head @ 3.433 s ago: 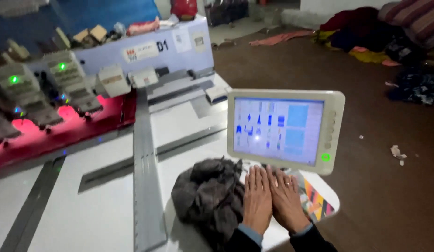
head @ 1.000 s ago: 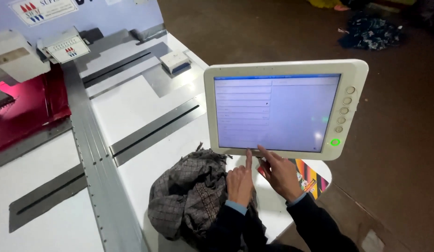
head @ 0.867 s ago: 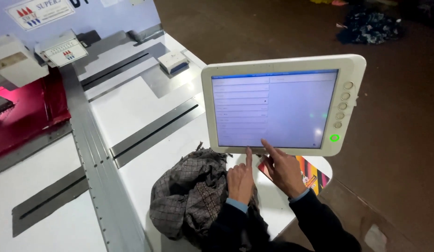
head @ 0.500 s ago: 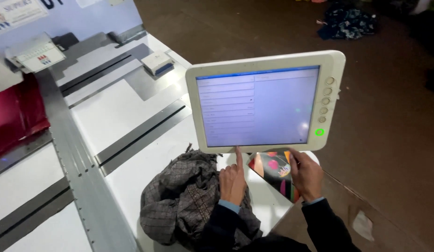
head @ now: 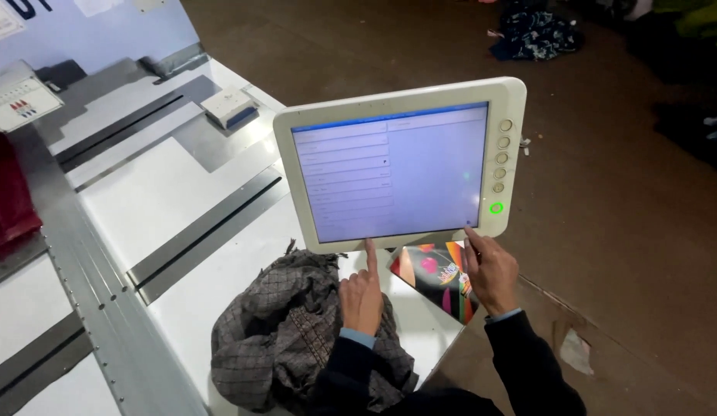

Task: Operating the touch-screen control panel of an industrial embroidery machine to select designs and configure settings.

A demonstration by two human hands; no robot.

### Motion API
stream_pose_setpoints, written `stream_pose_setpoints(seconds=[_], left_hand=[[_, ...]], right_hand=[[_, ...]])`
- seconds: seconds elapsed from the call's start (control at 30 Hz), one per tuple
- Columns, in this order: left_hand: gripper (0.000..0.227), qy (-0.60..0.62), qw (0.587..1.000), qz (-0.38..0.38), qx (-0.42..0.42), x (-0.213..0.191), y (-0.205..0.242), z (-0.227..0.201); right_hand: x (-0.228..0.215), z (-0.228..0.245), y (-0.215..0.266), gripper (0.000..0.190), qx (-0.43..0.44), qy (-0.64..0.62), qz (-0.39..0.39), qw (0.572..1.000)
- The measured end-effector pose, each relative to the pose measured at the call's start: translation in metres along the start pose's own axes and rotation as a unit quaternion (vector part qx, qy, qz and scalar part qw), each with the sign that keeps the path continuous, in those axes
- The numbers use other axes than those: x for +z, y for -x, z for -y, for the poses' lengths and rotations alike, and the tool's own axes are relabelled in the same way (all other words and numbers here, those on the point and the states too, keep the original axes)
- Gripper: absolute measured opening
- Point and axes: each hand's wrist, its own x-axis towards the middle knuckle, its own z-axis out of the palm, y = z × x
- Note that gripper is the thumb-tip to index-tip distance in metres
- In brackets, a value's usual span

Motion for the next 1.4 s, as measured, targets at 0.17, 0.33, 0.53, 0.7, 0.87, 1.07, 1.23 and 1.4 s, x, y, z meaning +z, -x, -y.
stream_pose_setpoints(seconds=[0.17, 0.33, 0.53, 0.7, 0.87, 1.07, 1.23, 1.4], left_hand=[[0.086, 0.020, 0.999, 0.026, -0.003, -0.003, -0.001, 0.003], [0.086, -0.003, 0.999, 0.044, -0.006, -0.003, -0.002, 0.005], [0.088, 0.034, 0.998, 0.060, -0.010, 0.000, -0.002, 0.008], [0.084, 0.093, 0.994, 0.058, -0.012, -0.014, 0.002, 0.010], [0.083, 0.115, 0.992, 0.059, -0.012, -0.020, -0.002, 0.017], [0.083, 0.081, 0.994, 0.076, -0.016, -0.020, -0.003, 0.019], [0.083, 0.062, 0.995, 0.075, -0.013, -0.008, -0.004, 0.019], [0.084, 0.051, 0.996, 0.078, -0.011, -0.002, -0.003, 0.018]], right_hand=[[-0.003, 0.002, -0.003, 0.034, 0.022, 0.003, 0.014, 1.000], [0.003, -0.001, -0.003, 0.035, 0.035, 0.018, 0.005, 0.999], [-0.006, 0.021, 0.003, 0.039, 0.055, -0.032, 0.033, 0.997], [0.020, 0.035, 0.008, 0.042, -0.087, -0.028, 0.091, 0.992], [0.031, 0.074, 0.004, 0.051, -0.160, 0.008, 0.143, 0.977], [0.029, 0.107, -0.001, 0.064, -0.181, 0.029, 0.183, 0.966], [0.036, 0.107, -0.002, 0.070, -0.187, 0.039, 0.177, 0.966], [0.041, 0.098, -0.004, 0.073, -0.146, 0.051, 0.180, 0.972]])
